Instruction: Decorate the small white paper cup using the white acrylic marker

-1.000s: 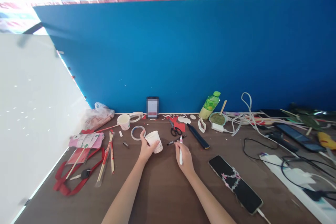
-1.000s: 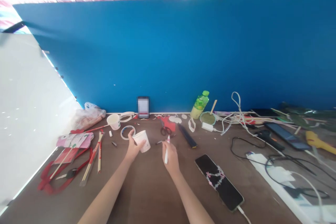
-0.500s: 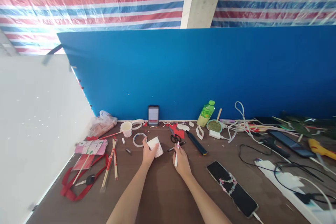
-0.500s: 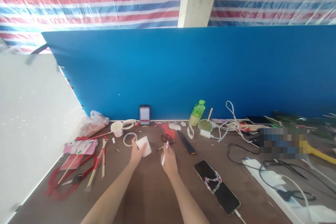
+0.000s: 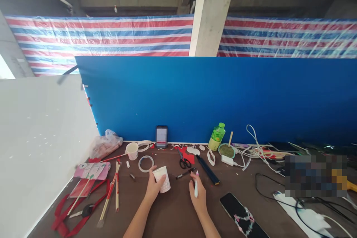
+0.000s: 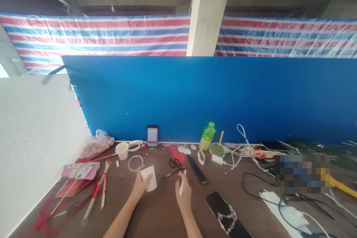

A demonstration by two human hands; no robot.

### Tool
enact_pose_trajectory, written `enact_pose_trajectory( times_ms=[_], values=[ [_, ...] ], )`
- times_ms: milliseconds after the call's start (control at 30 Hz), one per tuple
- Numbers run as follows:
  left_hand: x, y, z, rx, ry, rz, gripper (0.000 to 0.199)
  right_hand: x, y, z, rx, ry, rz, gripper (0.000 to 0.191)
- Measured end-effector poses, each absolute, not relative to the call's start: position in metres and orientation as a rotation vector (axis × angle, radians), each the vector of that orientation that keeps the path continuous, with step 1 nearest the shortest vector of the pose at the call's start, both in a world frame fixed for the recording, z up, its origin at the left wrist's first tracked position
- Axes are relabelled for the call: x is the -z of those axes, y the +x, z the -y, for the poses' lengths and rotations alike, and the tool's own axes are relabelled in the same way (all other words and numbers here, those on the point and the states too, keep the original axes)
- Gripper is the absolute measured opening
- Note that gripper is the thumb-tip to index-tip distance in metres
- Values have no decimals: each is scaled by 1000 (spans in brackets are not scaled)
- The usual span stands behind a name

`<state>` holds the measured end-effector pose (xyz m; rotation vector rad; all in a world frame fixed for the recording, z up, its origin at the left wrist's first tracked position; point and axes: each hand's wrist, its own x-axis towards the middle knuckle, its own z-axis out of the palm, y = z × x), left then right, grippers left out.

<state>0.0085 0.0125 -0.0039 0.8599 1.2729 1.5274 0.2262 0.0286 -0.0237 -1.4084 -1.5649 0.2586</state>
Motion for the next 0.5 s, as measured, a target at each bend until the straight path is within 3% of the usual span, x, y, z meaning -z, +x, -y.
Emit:
enact_pose_trajectory(
  times_ms=[500],
  values=[
    [13,10,-16,-1495,1064,-1297,60,7,223,-19,-469,-1372,1588,20]
  ],
)
